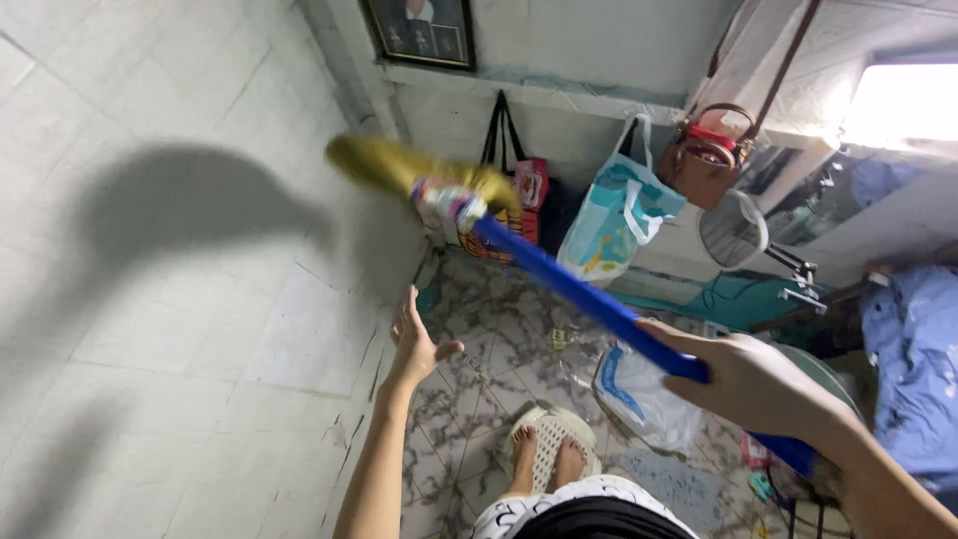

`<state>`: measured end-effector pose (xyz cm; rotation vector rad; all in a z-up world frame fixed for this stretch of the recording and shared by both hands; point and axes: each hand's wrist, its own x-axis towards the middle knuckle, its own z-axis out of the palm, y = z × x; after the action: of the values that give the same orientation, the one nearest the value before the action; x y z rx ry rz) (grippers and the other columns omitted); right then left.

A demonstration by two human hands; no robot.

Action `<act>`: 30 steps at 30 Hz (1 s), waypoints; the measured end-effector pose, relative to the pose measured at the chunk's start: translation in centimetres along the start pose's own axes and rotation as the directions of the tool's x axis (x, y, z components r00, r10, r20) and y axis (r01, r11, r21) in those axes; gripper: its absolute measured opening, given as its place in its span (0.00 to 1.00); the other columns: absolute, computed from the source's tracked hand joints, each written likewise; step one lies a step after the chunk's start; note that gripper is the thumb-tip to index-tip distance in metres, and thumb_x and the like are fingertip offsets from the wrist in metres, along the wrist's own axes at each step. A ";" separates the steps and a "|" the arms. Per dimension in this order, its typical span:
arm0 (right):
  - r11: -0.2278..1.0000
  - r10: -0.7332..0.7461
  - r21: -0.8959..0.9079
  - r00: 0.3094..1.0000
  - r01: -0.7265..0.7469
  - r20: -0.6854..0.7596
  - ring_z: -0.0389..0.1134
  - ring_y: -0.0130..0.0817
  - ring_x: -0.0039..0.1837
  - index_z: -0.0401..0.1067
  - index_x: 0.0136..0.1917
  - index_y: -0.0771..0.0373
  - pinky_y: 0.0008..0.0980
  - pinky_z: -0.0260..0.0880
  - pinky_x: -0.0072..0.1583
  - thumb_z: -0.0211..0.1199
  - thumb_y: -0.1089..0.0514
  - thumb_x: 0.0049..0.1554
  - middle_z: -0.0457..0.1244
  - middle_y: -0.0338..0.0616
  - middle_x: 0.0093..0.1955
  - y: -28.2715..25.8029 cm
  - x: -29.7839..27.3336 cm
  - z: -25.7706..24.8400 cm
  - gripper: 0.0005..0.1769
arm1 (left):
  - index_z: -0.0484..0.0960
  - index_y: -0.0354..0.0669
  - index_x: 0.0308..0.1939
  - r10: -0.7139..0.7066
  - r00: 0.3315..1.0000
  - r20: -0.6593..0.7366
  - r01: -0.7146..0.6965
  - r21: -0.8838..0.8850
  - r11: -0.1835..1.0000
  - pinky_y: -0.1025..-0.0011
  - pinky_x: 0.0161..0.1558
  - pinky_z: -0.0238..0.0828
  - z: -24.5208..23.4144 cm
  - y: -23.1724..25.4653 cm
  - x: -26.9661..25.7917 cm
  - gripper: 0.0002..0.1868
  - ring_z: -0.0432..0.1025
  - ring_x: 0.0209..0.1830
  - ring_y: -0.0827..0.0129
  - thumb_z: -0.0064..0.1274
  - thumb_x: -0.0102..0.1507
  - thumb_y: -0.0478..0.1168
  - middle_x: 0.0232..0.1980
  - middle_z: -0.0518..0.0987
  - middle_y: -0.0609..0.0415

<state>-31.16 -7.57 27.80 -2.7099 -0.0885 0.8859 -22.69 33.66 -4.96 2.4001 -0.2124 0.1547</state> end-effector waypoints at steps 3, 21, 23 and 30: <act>1.000 0.018 -0.014 0.987 -0.020 -0.160 0.74 0.42 0.35 0.52 0.83 0.28 0.37 0.74 0.44 0.67 0.42 0.55 0.70 0.50 0.36 2.3 1.4 0.6 0.46 | 0.31 0.42 0.81 -0.038 0.999 0.002 0.038 -0.002 0.999 0.29 0.72 0.37 -0.2 -0.6 -1.9 0.78 0.43 0.81 0.33 0.41 0.44 0.88 0.82 0.47 0.33; 0.881 -0.433 0.075 0.860 0.467 -0.268 0.73 0.31 0.37 0.59 0.76 0.37 0.36 0.73 0.47 0.70 0.42 0.48 0.73 0.46 0.40 -0.8 12.3 -1.8 0.45 | 0.28 0.45 0.81 -0.154 0.988 -0.008 0.154 -0.054 0.987 0.29 0.71 0.34 -0.9 -0.1 -4.0 0.82 0.40 0.82 0.34 0.46 0.39 0.87 0.83 0.45 0.33; 0.897 -0.397 0.079 0.870 0.435 -0.292 0.73 0.32 0.37 0.59 0.78 0.36 0.36 0.72 0.46 0.69 0.42 0.49 0.72 0.47 0.39 -1.1 14.2 -2.8 0.45 | 0.28 0.45 0.82 -0.179 0.984 -0.020 0.179 -0.010 0.984 0.30 0.72 0.35 -1.0 -1.0 -5.7 0.83 0.41 0.81 0.34 0.45 0.38 0.87 0.82 0.45 0.32; 0.837 -0.186 0.372 0.849 0.400 -0.494 0.67 0.32 0.38 0.59 0.81 0.40 0.36 0.69 0.43 0.66 0.43 0.56 0.67 0.47 0.39 1.4 28.0 -0.6 0.42 | 0.30 0.46 0.81 -0.282 0.953 -0.111 0.281 -0.023 0.959 0.34 0.73 0.39 -2.7 -0.7 -9.9 0.83 0.45 0.81 0.39 0.44 0.36 0.88 0.82 0.47 0.34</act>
<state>-8.18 -4.97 11.98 -2.2783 -0.1788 0.1490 -32.40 37.05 -5.10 2.3761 0.1822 0.1560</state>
